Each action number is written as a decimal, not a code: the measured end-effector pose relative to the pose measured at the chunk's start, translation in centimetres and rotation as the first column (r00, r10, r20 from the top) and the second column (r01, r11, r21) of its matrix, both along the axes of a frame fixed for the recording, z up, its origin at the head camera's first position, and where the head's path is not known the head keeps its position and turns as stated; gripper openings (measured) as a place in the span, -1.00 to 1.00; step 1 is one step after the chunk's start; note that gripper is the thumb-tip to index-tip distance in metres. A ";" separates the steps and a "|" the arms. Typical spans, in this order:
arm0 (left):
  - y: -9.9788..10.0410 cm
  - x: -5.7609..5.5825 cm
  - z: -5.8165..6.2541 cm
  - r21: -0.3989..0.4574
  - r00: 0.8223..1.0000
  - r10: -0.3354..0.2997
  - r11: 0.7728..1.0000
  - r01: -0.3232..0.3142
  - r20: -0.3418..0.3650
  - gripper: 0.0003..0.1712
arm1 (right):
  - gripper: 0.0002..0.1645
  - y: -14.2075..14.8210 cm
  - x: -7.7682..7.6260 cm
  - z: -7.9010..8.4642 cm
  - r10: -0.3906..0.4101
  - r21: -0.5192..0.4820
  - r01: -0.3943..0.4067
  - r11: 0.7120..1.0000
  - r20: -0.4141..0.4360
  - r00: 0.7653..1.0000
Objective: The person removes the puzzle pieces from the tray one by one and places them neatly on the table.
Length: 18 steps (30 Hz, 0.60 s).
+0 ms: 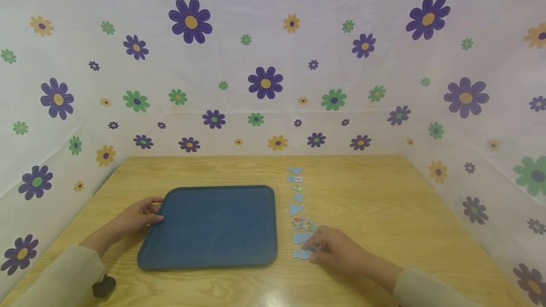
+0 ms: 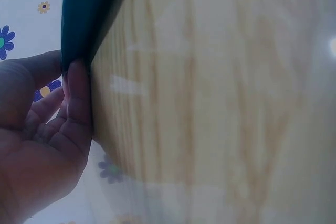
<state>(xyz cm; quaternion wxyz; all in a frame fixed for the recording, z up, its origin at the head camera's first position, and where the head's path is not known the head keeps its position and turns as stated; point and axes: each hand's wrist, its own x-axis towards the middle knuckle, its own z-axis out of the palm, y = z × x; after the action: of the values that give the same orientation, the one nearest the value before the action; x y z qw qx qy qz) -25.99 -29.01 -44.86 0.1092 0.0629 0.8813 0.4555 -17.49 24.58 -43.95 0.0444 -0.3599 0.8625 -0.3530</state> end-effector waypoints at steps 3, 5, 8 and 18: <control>0.1 0.1 0.0 0.001 1.000 0.003 1.000 -0.003 0.002 -0.31 | -0.71 0.0 0.1 0.0 -0.001 -0.001 0.001 1.000 0.001 1.000; 0.1 0.2 0.0 0.002 1.000 0.002 1.000 -0.002 0.002 -0.31 | -0.71 0.0 0.1 0.1 0.000 -0.002 0.000 1.000 0.006 1.000; 0.1 0.3 0.0 0.005 1.000 0.003 1.000 -0.003 0.002 -0.30 | -0.70 0.1 0.2 0.1 0.002 -0.002 -0.002 1.000 0.013 1.000; 0.2 0.5 -0.1 0.002 1.000 0.020 1.000 -0.020 -0.005 -0.31 | -0.74 0.1 0.1 0.5 -0.018 -0.015 0.019 1.000 0.053 0.998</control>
<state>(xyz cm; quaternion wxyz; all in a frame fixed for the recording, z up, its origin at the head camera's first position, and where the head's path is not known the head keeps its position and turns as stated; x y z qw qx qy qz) -25.49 -28.80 -44.93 0.1025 0.0554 0.8817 0.4572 -17.37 24.65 -43.47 0.0612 -0.3430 0.8615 -0.3693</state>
